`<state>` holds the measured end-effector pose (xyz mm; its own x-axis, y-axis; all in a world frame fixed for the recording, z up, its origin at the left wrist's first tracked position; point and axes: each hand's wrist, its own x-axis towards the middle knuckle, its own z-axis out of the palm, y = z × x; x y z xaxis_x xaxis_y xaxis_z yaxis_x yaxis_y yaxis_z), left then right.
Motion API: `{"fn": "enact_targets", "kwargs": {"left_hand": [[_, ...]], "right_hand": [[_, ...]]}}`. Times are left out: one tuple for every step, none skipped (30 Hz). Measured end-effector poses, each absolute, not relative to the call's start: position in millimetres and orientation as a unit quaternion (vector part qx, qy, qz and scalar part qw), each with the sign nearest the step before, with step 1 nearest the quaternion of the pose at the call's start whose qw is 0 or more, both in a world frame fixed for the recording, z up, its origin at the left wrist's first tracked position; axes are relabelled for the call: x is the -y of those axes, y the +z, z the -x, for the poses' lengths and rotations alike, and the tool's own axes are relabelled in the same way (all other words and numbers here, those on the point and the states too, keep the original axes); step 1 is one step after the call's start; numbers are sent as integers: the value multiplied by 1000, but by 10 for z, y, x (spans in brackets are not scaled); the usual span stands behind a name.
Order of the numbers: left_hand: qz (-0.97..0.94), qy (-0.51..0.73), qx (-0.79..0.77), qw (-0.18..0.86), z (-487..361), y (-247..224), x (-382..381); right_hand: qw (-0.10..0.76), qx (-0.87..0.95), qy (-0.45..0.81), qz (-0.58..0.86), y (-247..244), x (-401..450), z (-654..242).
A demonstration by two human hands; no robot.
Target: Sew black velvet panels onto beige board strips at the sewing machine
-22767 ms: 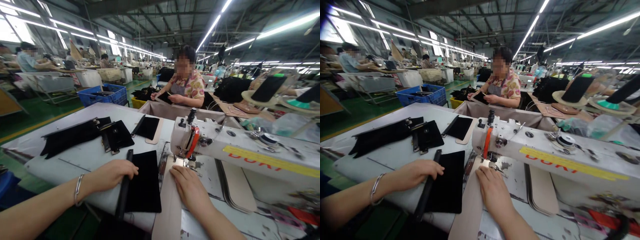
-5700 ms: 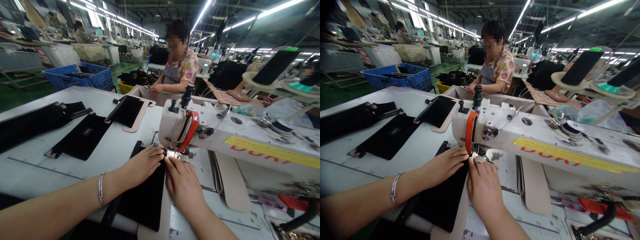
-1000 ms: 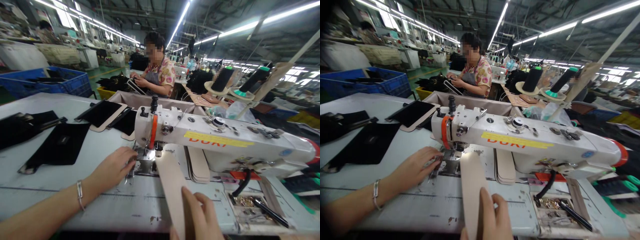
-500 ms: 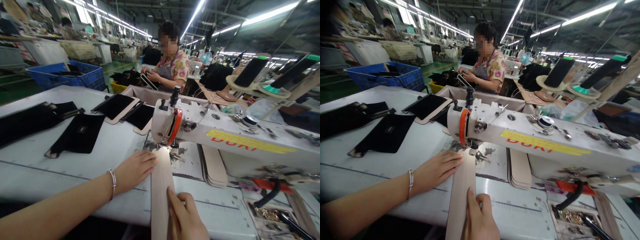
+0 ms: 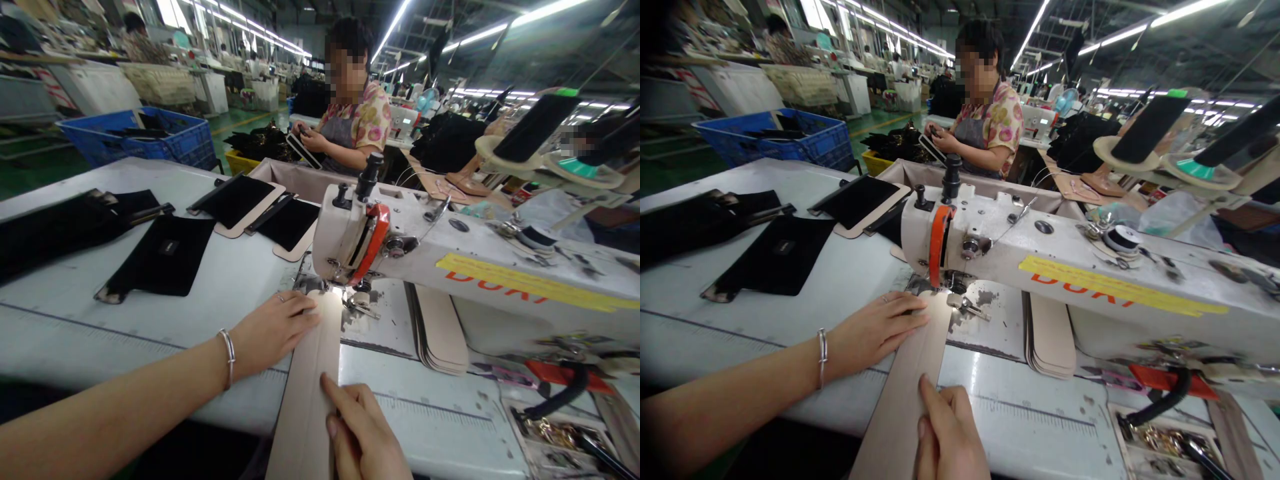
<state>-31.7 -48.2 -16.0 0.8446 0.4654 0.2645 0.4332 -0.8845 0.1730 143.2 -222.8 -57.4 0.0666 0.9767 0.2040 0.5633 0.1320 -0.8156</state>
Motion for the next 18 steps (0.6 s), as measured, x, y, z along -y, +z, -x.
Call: {"fn": "enact_targets", "kwargs": {"left_hand": [[-959,150,-235,49,324,-169,479],[-959,151,-235,42,328,-177,476],[-960,153,-234,34,328,-184,471],[-960,154,-232,28,325,-190,465],[-960,154,-233,24,319,-194,459],[-960,154,-234,22,313,-197,452],[-959,152,-238,22,305,-200,446],[-958,150,-244,23,297,-201,440],[-957,147,-249,25,290,-203,434],[-956,143,-253,25,283,-205,430],[-957,140,-255,25,278,-207,427],[-957,137,-255,25,274,-208,425],[-957,135,-256,25,273,-209,423],[-957,133,-256,24,274,-209,421],[-957,132,-258,23,276,-208,420],[-957,130,-260,23,279,-206,417],[-956,129,-261,24,282,-204,415],[-956,127,-262,26,282,-202,415]], "right_hand": [[404,633,261,607,-558,2209,-1447],[402,632,268,607,-544,2189,-1460],[399,629,275,608,-531,2167,-1471],[396,626,282,610,-520,2145,-1480],[394,623,287,612,-509,2124,-1486],[393,619,292,614,-500,2104,-1489],[391,617,294,616,-492,2087,-1490],[391,616,295,617,-483,2072,-1490],[390,615,295,618,-476,2059,-1488],[390,615,294,619,-469,2049,-1487],[389,614,293,621,-463,2040,-1485],[388,613,292,624,-459,2032,-1484],[387,611,291,626,-457,2026,-1484],[386,610,291,628,-457,2021,-1484],[386,609,291,629,-460,2017,-1486],[386,609,289,630,-464,2015,-1488],[386,610,286,630,-470,2016,-1491],[385,613,283,630,-474,2020,-1493]]}}
